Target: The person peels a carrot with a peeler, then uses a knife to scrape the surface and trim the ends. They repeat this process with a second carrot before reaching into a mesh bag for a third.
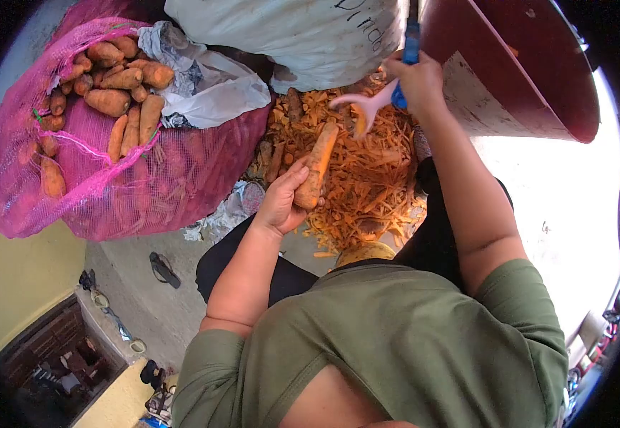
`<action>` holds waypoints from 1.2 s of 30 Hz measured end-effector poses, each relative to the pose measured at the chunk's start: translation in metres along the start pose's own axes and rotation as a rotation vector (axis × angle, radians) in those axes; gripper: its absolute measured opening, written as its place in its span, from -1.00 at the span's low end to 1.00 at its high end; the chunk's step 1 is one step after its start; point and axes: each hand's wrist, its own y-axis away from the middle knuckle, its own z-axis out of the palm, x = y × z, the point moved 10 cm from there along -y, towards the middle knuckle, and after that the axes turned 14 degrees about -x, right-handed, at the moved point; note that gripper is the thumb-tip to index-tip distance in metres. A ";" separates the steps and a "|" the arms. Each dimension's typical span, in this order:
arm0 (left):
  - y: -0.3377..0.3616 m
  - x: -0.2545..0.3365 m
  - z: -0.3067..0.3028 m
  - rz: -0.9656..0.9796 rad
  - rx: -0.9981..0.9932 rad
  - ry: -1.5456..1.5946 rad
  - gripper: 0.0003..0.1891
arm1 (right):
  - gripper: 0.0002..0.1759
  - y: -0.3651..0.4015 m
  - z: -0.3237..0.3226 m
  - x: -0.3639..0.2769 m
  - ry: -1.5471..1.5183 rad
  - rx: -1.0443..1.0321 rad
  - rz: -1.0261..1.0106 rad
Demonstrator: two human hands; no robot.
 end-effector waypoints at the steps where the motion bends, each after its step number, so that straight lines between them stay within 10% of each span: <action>1: 0.000 0.000 -0.002 0.003 0.006 0.019 -0.62 | -0.90 0.021 0.025 -0.013 -0.083 -0.085 0.036; 5: 0.004 -0.010 0.009 -0.057 0.177 0.133 -0.64 | -0.84 0.088 0.115 -0.022 0.151 -0.505 0.017; 11: 0.000 -0.021 -0.003 -0.076 -0.019 0.077 -0.67 | -0.88 0.007 0.019 -0.002 0.131 -0.005 -0.014; 19: -0.007 -0.029 -0.005 -0.039 -0.038 0.129 -0.67 | -0.80 0.079 0.111 -0.025 0.102 -0.451 -0.129; 25: -0.002 -0.024 0.006 -0.061 -0.078 0.155 -0.61 | -0.82 0.004 0.000 -0.025 0.029 0.096 -0.183; 27: 0.000 -0.024 -0.001 -0.055 0.017 0.100 -0.66 | -0.83 0.022 0.023 -0.013 0.002 -0.009 0.109; 31: -0.004 -0.028 -0.003 -0.061 -0.079 0.057 -0.61 | -0.73 0.082 0.116 -0.015 0.145 -0.452 -0.119; 36: -0.003 -0.032 0.006 -0.087 -0.163 0.207 -0.61 | -0.81 0.007 0.026 0.001 0.235 0.004 -0.008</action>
